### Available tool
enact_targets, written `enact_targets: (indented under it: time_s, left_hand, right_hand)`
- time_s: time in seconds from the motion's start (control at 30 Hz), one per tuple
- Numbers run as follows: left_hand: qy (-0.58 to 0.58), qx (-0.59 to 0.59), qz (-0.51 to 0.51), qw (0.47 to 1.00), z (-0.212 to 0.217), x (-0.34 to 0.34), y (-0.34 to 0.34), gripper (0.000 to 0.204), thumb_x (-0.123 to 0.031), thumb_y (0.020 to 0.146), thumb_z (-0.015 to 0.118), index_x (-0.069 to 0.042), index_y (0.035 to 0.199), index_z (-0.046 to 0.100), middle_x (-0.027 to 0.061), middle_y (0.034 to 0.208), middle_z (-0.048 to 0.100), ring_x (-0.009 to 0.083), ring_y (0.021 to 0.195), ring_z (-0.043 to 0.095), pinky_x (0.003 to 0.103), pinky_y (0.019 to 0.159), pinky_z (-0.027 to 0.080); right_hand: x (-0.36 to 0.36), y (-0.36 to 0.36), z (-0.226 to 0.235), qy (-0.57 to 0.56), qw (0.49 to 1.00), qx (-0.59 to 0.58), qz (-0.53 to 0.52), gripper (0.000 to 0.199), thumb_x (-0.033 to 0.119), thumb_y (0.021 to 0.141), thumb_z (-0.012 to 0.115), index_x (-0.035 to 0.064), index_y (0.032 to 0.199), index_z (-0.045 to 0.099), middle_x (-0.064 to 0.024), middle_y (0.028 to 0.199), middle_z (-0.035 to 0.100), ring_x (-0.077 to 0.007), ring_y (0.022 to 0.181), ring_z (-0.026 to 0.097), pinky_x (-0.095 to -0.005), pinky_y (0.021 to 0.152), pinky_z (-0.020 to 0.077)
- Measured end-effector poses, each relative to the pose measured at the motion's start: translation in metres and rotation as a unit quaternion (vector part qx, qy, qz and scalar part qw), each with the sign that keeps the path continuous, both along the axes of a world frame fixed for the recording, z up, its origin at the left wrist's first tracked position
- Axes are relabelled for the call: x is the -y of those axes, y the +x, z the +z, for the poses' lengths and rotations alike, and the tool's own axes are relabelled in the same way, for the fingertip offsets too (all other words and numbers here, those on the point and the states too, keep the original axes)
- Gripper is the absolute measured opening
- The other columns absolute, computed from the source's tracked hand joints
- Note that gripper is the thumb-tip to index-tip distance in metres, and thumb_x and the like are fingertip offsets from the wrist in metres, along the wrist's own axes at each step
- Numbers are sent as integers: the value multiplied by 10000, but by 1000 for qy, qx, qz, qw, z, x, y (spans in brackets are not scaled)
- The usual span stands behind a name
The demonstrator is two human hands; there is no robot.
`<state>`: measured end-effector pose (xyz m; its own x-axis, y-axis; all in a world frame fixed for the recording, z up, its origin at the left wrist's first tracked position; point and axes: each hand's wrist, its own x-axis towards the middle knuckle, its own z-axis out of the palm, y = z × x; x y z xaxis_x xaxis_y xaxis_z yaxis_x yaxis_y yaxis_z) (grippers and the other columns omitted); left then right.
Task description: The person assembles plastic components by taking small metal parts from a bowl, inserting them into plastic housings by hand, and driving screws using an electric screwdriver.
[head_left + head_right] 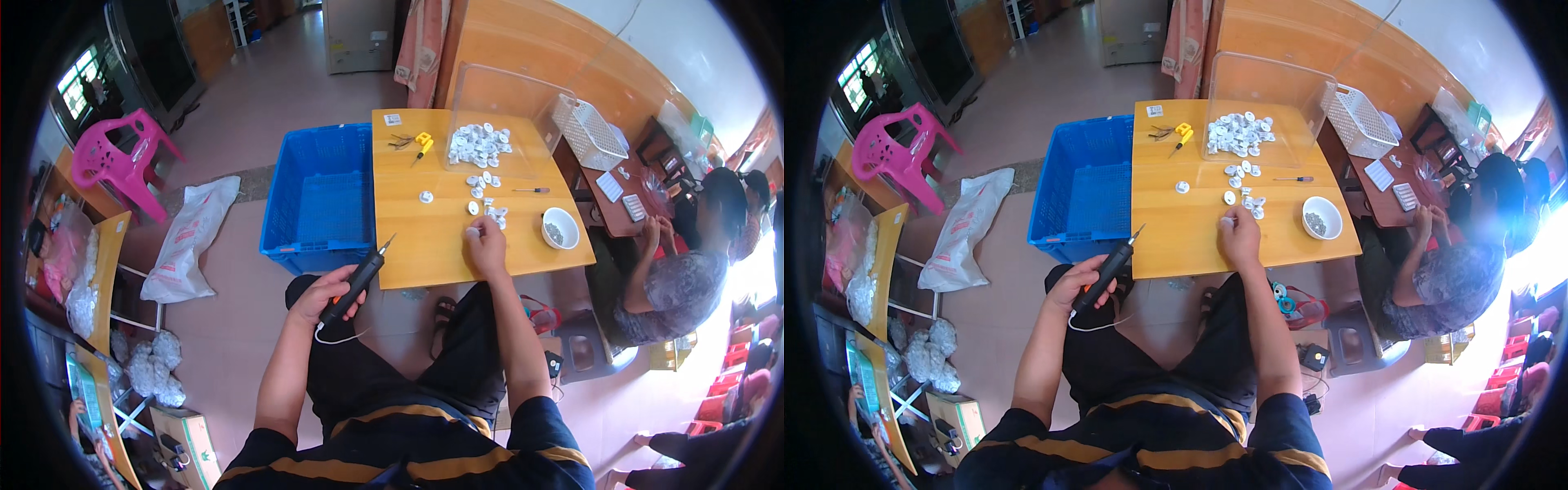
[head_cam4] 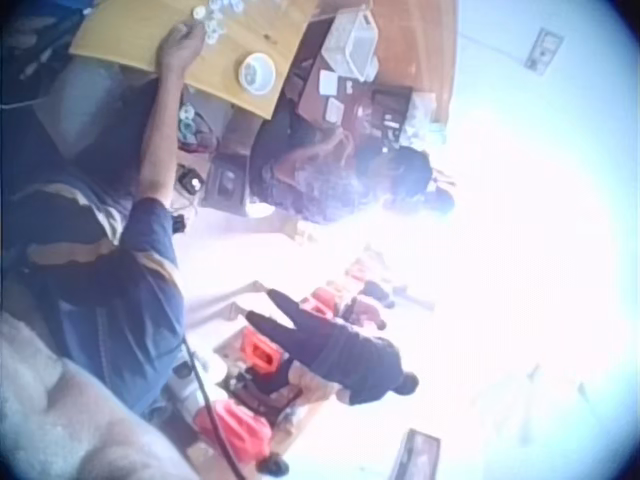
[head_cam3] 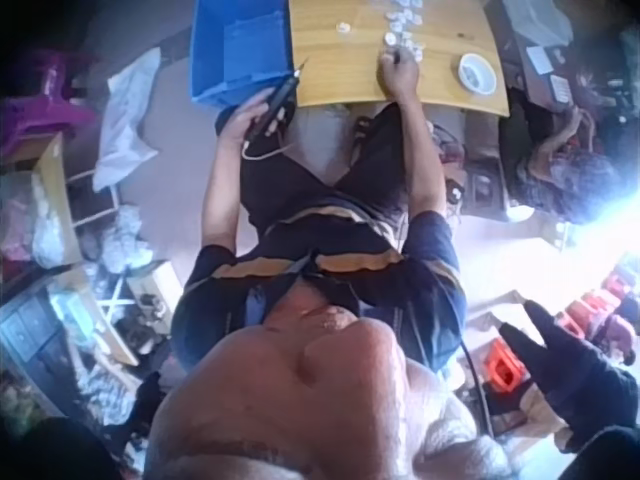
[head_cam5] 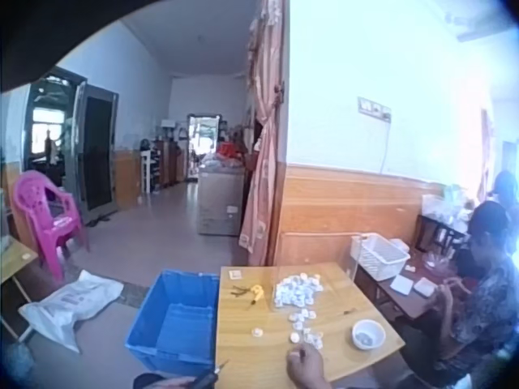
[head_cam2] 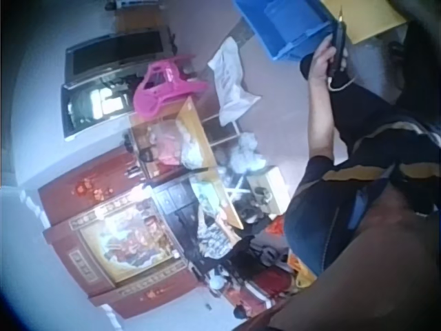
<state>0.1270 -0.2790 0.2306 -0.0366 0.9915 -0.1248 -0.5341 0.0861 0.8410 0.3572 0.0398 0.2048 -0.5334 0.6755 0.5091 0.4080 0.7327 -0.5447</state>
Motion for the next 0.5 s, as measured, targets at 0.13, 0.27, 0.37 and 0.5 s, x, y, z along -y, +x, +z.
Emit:
enact_targets:
  time_s: [0.13, 0.27, 0.37, 0.5]
  left_hand:
    - [-5, -6, 9, 1000, 1, 3, 0, 624, -262, 931, 610, -21, 1463, 390, 129, 969, 666, 163, 695, 667, 259, 586, 545]
    - [-24, 3, 3, 1000, -2, -2, 2, 613, -243, 930, 606, -31, 1465, 397, 122, 967, 665, 161, 691, 663, 262, 583, 539]
    - [-21, 16, -12, 1000, -2, -8, 6, 605, -235, 933, 605, -33, 1464, 400, 112, 962, 665, 156, 688, 658, 263, 584, 534]
    - [-20, 17, -25, 999, 1, -11, 8, 599, -239, 939, 606, -36, 1462, 397, 107, 955, 660, 147, 685, 653, 262, 585, 533]
  right_hand:
    - [9, 2, 14, -605, 708, -340, 127, 107, 146, 955, 668, 132, 1030, 593, -26, 1037, 665, -76, 831, 627, -180, 577, 450]
    - [17, -1, 5, -643, 650, -364, 175, 190, 115, 957, 657, 108, 1141, 611, -36, 1044, 681, -84, 858, 634, -183, 589, 453]
    - [19, -8, -7, -595, 739, -282, 141, 227, 99, 950, 661, 92, 1177, 642, -21, 1002, 679, -84, 852, 625, -197, 624, 467]
    - [20, -20, -17, -362, 919, -138, 66, 277, 80, 880, 711, 49, 1153, 670, -39, 923, 665, -144, 777, 616, -285, 683, 507]
